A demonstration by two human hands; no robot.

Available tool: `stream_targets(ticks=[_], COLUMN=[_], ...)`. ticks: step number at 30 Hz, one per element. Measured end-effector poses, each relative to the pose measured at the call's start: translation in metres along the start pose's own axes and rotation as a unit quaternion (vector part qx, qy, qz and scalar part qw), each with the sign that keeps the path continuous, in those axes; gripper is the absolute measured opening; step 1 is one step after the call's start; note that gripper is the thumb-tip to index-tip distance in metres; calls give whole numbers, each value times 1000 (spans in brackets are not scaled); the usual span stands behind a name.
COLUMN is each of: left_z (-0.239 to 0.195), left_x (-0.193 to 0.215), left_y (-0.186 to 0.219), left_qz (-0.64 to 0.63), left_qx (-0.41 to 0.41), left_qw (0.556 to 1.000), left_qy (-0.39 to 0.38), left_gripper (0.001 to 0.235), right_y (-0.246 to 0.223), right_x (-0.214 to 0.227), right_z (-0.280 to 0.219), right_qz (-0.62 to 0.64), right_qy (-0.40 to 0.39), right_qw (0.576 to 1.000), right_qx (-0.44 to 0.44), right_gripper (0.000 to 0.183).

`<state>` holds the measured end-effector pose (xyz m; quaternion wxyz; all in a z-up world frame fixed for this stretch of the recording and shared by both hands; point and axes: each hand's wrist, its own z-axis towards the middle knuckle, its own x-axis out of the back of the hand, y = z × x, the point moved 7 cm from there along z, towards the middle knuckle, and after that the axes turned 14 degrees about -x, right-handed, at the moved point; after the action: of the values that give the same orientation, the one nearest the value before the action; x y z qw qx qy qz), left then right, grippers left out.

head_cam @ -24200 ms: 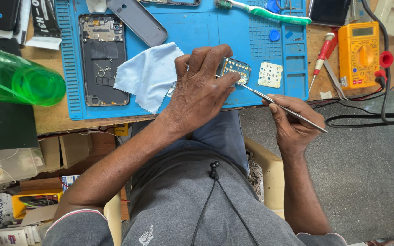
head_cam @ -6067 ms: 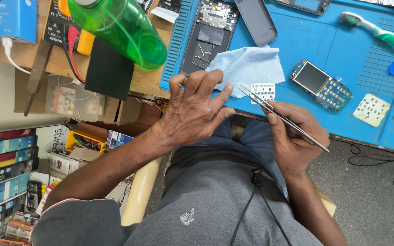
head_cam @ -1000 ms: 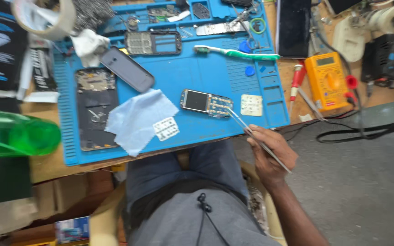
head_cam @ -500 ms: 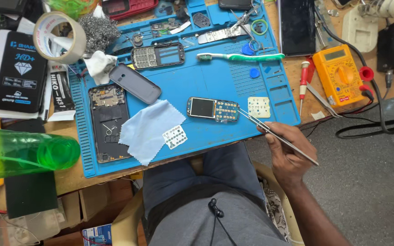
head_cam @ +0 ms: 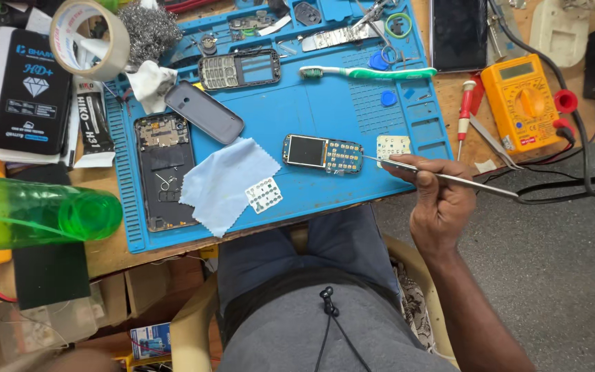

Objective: The person uses tweezers to pick up small components from a white sheet and place them onto a mobile phone keypad assembly. They repeatedly wipe the tweezers on a blue cloth between placements. The work is performed on a blue anti-static mat with various tools and phone parts nearby.

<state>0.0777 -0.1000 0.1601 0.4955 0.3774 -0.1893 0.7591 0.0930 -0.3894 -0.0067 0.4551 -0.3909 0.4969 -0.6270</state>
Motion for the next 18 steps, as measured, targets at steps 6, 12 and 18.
stream_targets(ticks=[6, 12, 18], left_z=[-3, -24, -30], left_x=[-90, -122, -126], left_y=[-37, -52, -55], left_qz=[-50, -71, -79], left_qx=[71, 126, 137], left_qw=[996, 989, 987], left_qy=[-13, -6, -6], left_gripper=[42, 48, 48], right_y=[1, 4, 7], right_x=[-10, -11, -8], right_z=[3, 1, 0], right_qz=[-28, -46, -48], right_qy=[-3, -6, -2], right_qw=[1000, 999, 999], right_qx=[9, 19, 10], right_gripper=[20, 19, 19])
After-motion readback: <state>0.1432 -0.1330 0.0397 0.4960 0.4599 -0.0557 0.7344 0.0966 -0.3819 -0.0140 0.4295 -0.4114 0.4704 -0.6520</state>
